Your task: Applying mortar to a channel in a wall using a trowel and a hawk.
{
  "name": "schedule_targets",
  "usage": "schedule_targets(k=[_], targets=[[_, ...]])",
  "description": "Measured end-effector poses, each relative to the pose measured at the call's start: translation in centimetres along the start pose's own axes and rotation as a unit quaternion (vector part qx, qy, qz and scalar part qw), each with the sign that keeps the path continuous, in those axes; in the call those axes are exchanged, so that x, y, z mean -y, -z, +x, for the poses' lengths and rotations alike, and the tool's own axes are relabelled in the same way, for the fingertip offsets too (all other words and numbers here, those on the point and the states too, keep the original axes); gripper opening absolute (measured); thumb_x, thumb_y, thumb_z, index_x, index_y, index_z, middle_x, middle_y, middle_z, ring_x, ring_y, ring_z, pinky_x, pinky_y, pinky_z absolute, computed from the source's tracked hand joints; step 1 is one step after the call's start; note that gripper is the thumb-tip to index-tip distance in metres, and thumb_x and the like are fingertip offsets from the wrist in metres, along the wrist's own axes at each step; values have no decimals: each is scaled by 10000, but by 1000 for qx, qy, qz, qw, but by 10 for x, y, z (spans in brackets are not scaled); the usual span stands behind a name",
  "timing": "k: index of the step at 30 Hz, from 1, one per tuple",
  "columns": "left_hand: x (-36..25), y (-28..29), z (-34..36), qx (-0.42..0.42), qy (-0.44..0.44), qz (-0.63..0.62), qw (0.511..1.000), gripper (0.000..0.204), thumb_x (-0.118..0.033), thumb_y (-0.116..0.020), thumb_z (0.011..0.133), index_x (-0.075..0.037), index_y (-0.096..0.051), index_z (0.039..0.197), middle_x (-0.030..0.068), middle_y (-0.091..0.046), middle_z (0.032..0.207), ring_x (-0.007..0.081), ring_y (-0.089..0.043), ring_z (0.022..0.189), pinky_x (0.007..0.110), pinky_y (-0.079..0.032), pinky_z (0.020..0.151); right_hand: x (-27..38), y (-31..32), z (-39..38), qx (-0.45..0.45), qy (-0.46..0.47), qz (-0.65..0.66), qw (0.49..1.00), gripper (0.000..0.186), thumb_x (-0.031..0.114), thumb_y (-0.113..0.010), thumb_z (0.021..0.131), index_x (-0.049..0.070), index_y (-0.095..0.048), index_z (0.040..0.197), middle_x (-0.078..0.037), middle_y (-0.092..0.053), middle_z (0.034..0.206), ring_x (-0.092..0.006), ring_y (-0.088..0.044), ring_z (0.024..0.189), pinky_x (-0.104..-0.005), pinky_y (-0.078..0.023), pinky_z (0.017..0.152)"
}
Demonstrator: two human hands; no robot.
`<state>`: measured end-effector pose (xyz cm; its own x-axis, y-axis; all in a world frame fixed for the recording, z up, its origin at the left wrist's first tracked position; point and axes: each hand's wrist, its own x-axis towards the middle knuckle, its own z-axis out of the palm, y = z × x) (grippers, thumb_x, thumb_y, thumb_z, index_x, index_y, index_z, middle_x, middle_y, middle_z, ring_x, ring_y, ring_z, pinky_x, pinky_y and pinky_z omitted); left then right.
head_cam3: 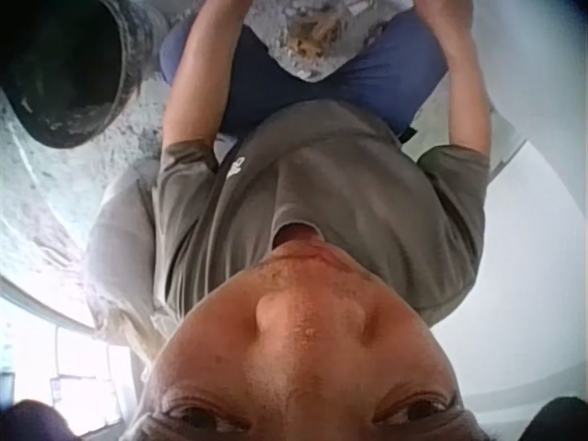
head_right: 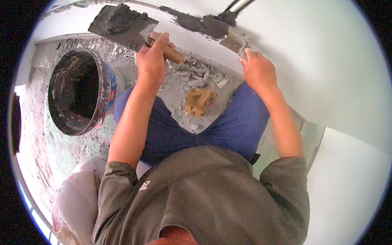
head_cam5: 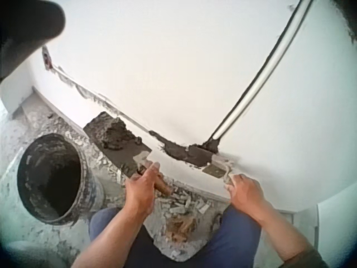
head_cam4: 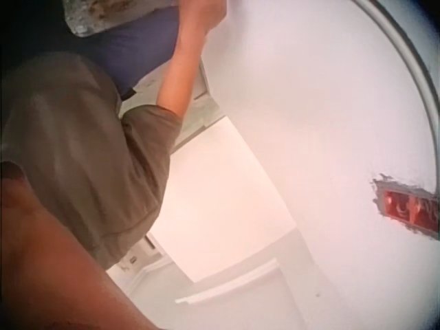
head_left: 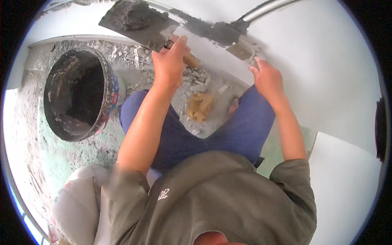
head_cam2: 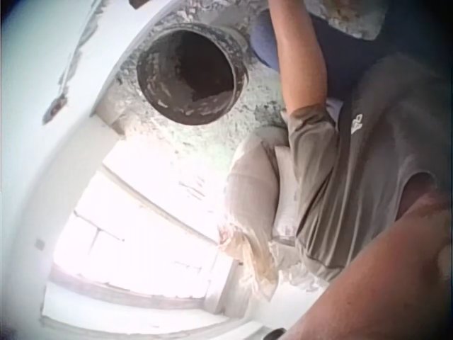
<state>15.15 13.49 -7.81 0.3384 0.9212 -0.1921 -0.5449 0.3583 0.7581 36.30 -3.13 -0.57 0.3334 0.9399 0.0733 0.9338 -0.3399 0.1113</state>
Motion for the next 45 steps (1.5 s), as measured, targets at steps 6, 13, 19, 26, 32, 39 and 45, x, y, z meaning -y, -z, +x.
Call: schedule_targets(k=[6, 13, 19, 26, 32, 39, 45], targets=[[-8, 2, -1, -10, 1, -17, 1000, 101, -72, -659, 864, -42, -570, 903, 48, -606, 768, 147, -589, 681, 304, -459, 628, 3, 23, -2, 18, 44, -9, 999, 334, 244, -612, 896, 27, -575, 1147, -165, -652, 990, -351, -649, 883, -458, -526, 742], [-9, -5, -4, -19, 47, 18, 999, 89, -66, -659, 868, -40, -574, 871, 34, -585, 755, 145, -585, 700, 300, -457, 655, -2, 20, 11, 87, 12, -41, 995, 348, 276, -586, 914, 34, -573, 1165, -169, -650, 1046, -360, -629, 946, -455, -508, 789], [-7, 1, 1, 7, -6, -17, 1000, 82, -71, -657, 865, -47, -579, 864, 26, -588, 778, 152, -580, 697, 312, -457, 664, 10, 40, 4, 88, 16, -34, 995, 339, 251, -583, 914, 28, -559, 1170, -187, -638, 1030, -368, -628, 928, -453, -504, 798], [1, -3, 3, 24, 1, -35, 999, 76, -70, -654, 868, -42, -584, 876, 35, -592, 777, 150, -577, 702, 307, -455, 665, 43, 22, -9, 106, 23, 19, 994, 341, 136, -580, 893, -43, -519, 1177, -239, -618, 987, -411, -614, 912, -479, -503, 795], [2, -6, 4, 25, 2, -11, 1000, 82, -78, -657, 871, -28, -596, 896, 55, -610, 784, 144, -573, 700, 288, -438, 660, 65, 44, -17, 69, -4, 48, 996, 192, 72, -577, 852, -55, -519, 984, -251, -628, 865, -397, -650, 792, -471, -538, 727], [-2, -8, 4, 29, 15, 0, 999, 101, -62, -663, 869, -38, -568, 893, 47, -585, 816, 149, -570, 722, 310, -473, 689, 68, 85, -14, 140, -85, 39, 986, 368, 149, -576, 900, -59, -530, 1200, -253, -641, 1001, -416, -610, 961, -478, -487, 843], [-4, -8, 6, 40, 21, -28, 999, 142, -26, -664, 865, -76, -532, 877, 27, -555, 833, 148, -557, 738, 321, -501, 721, 52, 107, -15, 135, -108, 7, 985, 349, 163, -574, 907, -39, -561, 1191, -243, -638, 1033, -406, -600, 992, -463, -469, 873]])
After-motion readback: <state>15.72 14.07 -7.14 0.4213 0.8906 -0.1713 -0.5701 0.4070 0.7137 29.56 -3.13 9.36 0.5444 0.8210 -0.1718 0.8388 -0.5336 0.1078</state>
